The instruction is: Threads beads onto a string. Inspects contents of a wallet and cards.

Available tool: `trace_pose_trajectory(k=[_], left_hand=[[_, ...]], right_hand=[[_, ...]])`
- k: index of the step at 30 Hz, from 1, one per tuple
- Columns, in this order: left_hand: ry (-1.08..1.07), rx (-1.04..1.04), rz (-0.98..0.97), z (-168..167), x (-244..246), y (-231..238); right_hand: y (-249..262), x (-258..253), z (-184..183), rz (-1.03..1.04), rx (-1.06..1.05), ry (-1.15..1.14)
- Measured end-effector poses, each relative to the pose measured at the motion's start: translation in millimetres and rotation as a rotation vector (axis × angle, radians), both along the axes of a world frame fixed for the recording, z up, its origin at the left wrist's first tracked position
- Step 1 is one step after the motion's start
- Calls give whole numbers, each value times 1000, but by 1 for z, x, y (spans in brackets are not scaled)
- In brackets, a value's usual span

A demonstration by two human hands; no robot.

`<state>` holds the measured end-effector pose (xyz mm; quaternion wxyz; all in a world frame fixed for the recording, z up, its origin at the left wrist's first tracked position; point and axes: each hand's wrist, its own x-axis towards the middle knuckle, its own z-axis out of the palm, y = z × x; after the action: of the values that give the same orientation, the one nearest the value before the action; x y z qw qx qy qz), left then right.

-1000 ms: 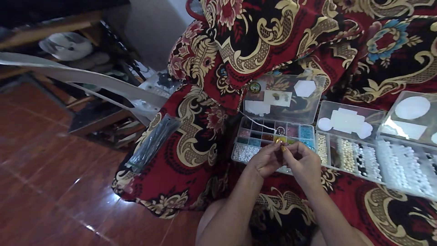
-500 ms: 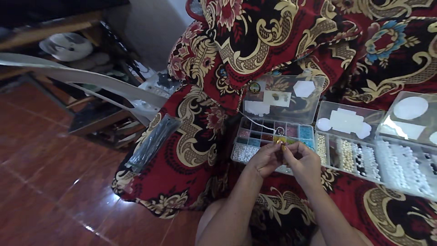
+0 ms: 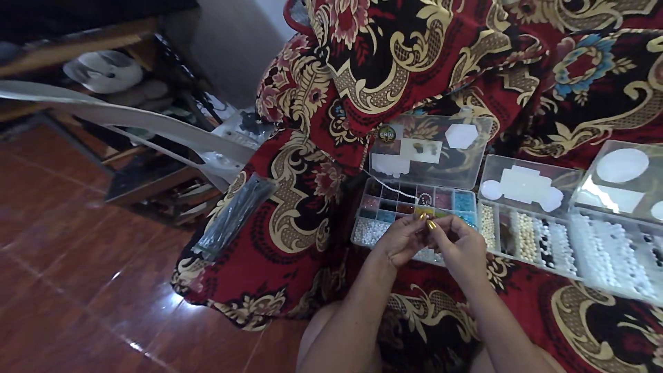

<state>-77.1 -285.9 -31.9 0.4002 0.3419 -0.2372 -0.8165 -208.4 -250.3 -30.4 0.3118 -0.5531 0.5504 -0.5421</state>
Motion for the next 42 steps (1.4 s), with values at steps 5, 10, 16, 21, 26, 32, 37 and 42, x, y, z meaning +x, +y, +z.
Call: trace_pose_trajectory(k=[5,10,16,21,26,32,37,42], left_hand=[[-17,-4,5,2,0,0],[-24,-18,-2,3,1,0],[-40,-45,8,5,1,-1],[-37,-47,2,3,1,-2],[-52,-71,-8,3,1,-2],[-84,-125,-1,3,0,-2],[-112,-108,48,3,0,-3],[-114,-101,48,2,1,-5]], right_hand=[[0,-1,-1,20,19,-12],[0,-1,0,13,27,-12],[0,-1,2,15,30,-18],[0,-1,1,12,15,-31],[0,-2,2,7,17,-32],[0,-3,4,26,38,-73],[1,-5,10,95,110,-109],[0,-5,10,103,129,-92]])
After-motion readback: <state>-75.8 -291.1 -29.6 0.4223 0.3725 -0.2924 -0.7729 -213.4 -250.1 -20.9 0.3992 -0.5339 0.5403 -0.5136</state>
